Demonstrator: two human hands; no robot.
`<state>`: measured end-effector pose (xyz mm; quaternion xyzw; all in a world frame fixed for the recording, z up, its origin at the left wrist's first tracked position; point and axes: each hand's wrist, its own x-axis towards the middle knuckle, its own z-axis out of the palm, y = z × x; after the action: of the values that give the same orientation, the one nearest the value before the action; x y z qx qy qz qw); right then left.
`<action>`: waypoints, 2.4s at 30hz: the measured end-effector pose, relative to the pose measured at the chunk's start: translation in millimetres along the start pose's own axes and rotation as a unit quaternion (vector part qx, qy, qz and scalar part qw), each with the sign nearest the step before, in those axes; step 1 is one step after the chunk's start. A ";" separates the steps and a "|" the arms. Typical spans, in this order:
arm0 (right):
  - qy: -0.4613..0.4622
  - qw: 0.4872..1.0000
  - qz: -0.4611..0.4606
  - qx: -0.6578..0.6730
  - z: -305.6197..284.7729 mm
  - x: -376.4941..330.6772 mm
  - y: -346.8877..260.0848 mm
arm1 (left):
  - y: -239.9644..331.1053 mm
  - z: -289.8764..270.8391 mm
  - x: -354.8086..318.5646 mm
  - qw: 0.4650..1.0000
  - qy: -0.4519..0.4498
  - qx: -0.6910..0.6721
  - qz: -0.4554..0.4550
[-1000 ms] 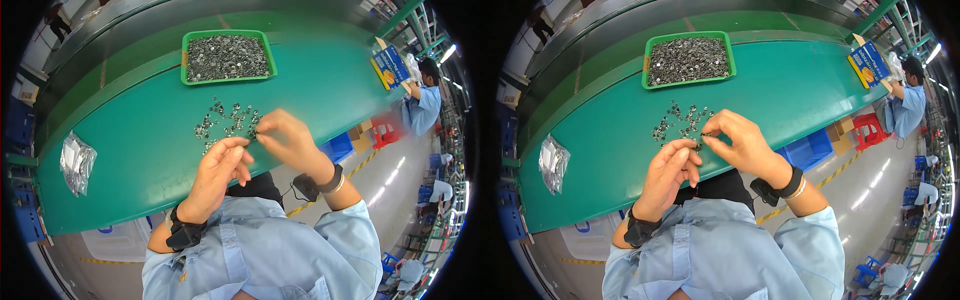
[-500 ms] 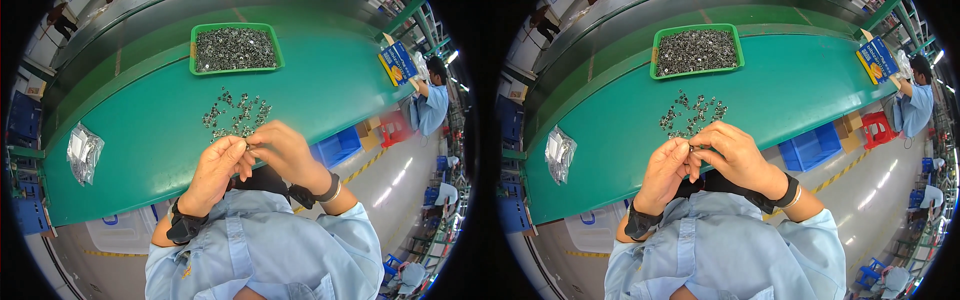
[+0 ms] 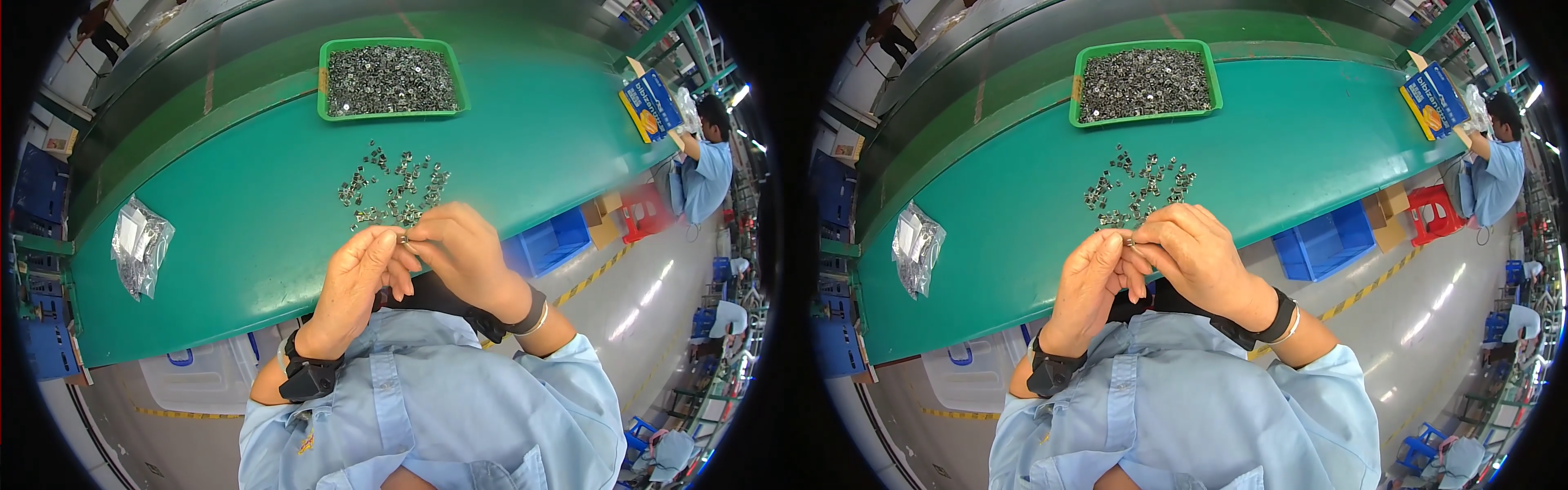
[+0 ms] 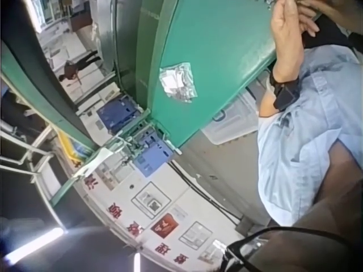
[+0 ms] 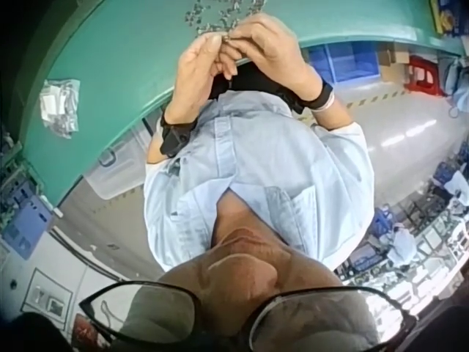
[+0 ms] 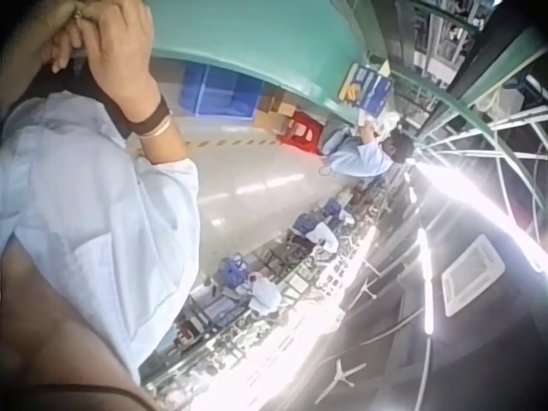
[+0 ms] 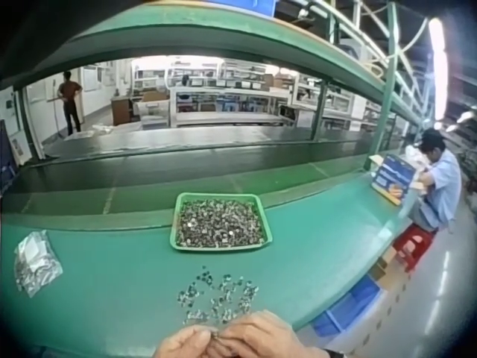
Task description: The person picks up metal clips from the table, inspects them by hand, and places them back onto the table. After repeating this, the person stands up to adjust their stool and then sits back down to continue the task.
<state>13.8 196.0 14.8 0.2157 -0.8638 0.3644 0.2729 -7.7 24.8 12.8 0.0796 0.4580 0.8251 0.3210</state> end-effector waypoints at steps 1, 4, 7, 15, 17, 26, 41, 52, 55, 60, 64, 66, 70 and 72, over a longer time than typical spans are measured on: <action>0.004 1.000 -0.002 -0.004 1.2 -1.2 0.2 | -0.3 1.4 -0.8 1.000 0.006 0.003 0.003; 0.006 1.000 -0.004 -0.007 2.8 -2.0 -2.7 | -0.4 2.0 -2.4 1.000 0.017 0.011 0.010; 0.000 1.000 -0.005 -0.008 3.2 -3.8 -5.9 | -3.3 -2.9 -2.4 1.000 0.001 -0.015 0.013; 0.004 0.992 0.055 0.117 3.8 -10.7 -13.2 | -8.8 -10.5 -3.7 0.996 -0.046 -0.079 -0.006; 0.003 0.986 0.077 0.149 2.4 -11.6 -17.0 | -11.9 -12.1 -3.0 0.994 -0.061 -0.093 -0.005; 0.006 0.984 0.072 0.165 1.0 -19.1 -15.0 | -18.4 -13.1 -2.7 0.987 -0.088 -0.132 -0.019; 0.028 0.982 0.061 0.178 8.2 -16.3 -11.8 | -14.7 -7.8 -5.2 0.983 -0.075 -0.164 -0.026; -0.002 0.988 0.057 0.146 7.3 -11.7 -8.8 | -4.5 -12.0 -4.3 0.996 -0.054 -0.073 -0.023; -0.031 0.990 0.055 0.130 5.4 -8.5 -5.3 | -3.4 -12.4 -3.5 0.999 -0.033 -0.032 -0.027; -0.026 0.990 0.034 0.137 4.0 -6.1 -4.8 | -7.4 -13.0 -5.5 0.997 -0.045 -0.066 -0.022; -0.020 0.989 0.045 0.139 3.7 -10.9 -7.8 | -8.6 -11.6 -10.5 0.994 -0.053 -0.091 -0.033; -0.016 0.989 0.049 0.138 3.8 -11.8 -8.5 | -8.5 -11.0 -12.0 0.996 -0.042 -0.077 -0.030; -0.022 0.991 0.036 0.127 3.8 -12.8 -9.0 | -9.1 -12.7 -13.5 0.997 -0.033 -0.059 -0.033; -0.021 0.990 0.044 0.129 3.6 -13.0 -9.0 | -9.5 -14.1 -12.7 0.997 -0.032 -0.054 -0.035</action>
<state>27.7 189.9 9.1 0.2182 -0.8236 0.4803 0.2081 0.6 10.8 -0.8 0.0720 0.4048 0.8340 0.3679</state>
